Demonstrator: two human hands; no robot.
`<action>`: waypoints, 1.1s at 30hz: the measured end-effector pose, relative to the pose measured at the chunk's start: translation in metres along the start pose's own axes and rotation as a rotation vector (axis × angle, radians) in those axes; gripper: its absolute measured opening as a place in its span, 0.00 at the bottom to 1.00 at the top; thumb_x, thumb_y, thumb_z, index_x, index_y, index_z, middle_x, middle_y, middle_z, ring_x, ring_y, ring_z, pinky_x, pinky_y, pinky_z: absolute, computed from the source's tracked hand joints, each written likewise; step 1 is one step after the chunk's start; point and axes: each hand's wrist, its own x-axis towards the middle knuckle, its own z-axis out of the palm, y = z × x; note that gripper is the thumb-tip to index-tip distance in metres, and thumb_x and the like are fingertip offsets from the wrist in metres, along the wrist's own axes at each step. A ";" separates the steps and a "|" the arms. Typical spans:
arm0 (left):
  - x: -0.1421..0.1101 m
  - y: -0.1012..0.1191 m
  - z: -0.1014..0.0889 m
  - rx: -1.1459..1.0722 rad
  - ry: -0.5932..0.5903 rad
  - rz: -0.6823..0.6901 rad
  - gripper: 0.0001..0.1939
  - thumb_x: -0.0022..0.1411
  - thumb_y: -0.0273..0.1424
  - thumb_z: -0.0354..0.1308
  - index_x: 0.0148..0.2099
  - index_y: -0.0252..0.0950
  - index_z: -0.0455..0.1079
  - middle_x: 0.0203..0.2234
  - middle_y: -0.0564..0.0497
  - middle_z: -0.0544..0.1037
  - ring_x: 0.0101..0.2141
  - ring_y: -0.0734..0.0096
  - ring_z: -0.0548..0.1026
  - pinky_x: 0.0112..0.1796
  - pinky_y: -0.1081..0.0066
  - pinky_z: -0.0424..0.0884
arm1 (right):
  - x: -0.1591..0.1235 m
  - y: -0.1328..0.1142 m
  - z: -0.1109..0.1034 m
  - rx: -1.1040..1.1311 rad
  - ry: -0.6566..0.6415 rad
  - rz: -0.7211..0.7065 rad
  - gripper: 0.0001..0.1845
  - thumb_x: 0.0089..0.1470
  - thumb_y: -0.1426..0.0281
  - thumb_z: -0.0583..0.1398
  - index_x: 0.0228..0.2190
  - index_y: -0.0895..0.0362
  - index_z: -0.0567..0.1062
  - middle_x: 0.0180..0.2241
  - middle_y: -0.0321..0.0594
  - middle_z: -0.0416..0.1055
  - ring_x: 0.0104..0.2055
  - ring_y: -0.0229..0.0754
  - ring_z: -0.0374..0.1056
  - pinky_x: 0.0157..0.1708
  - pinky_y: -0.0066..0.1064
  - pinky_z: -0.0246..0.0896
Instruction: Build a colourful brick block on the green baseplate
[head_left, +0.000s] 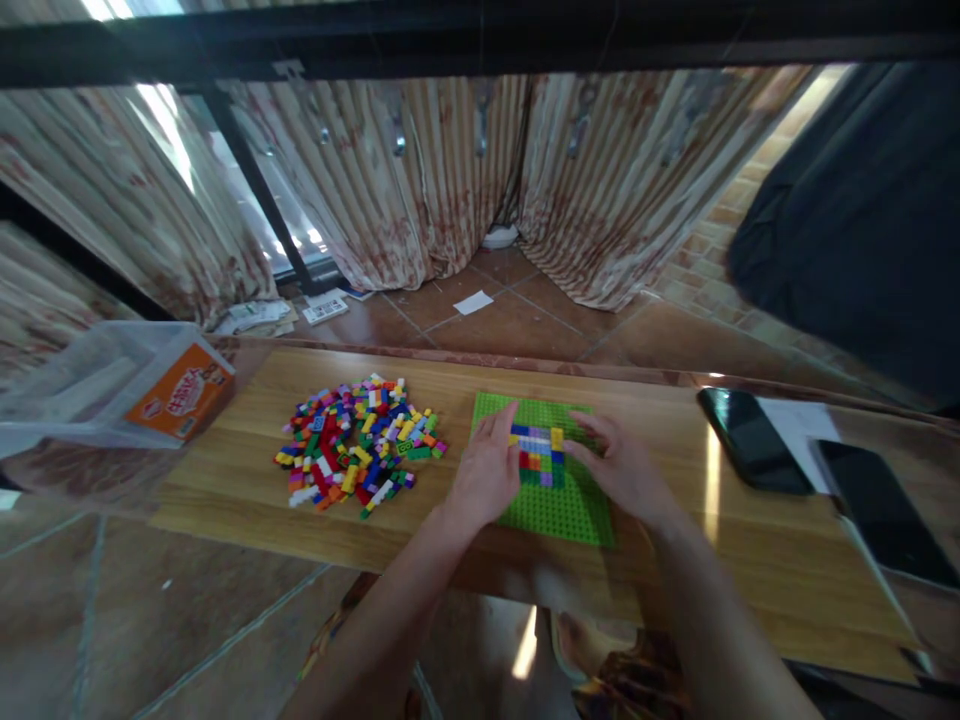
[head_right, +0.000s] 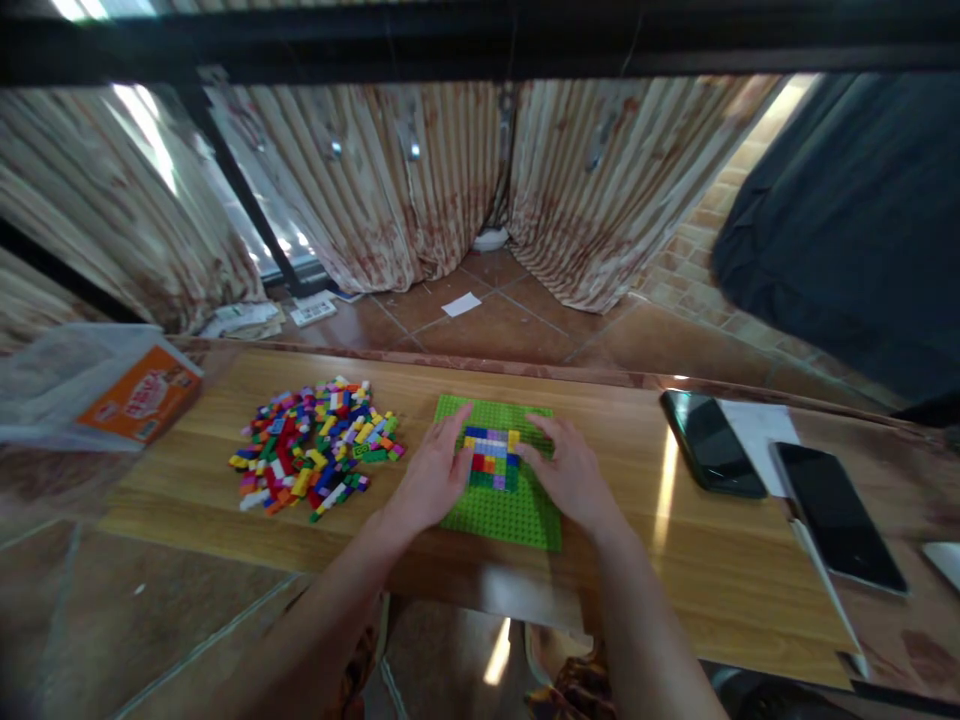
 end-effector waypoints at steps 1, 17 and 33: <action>0.002 -0.006 -0.010 0.013 0.039 -0.022 0.29 0.61 0.22 0.47 0.65 0.32 0.55 0.58 0.40 0.68 0.59 0.59 0.65 0.60 0.54 0.62 | 0.000 -0.002 0.000 -0.029 0.028 -0.003 0.26 0.55 0.55 0.59 0.52 0.55 0.73 0.45 0.48 0.73 0.45 0.50 0.70 0.47 0.46 0.65; -0.016 -0.079 -0.124 0.065 0.184 -0.361 0.15 0.59 0.23 0.49 0.45 0.32 0.74 0.36 0.46 0.81 0.37 0.67 0.77 0.41 0.68 0.72 | -0.014 -0.094 0.077 0.012 0.027 -0.382 0.12 0.61 0.66 0.56 0.41 0.51 0.79 0.43 0.44 0.74 0.46 0.48 0.68 0.49 0.43 0.64; -0.026 -0.086 -0.137 0.099 0.135 -0.322 0.12 0.59 0.29 0.53 0.44 0.37 0.74 0.35 0.48 0.81 0.37 0.64 0.78 0.41 0.68 0.73 | -0.005 -0.139 0.134 -0.108 -0.030 -0.427 0.10 0.54 0.75 0.60 0.38 0.52 0.78 0.47 0.45 0.69 0.48 0.51 0.61 0.48 0.45 0.63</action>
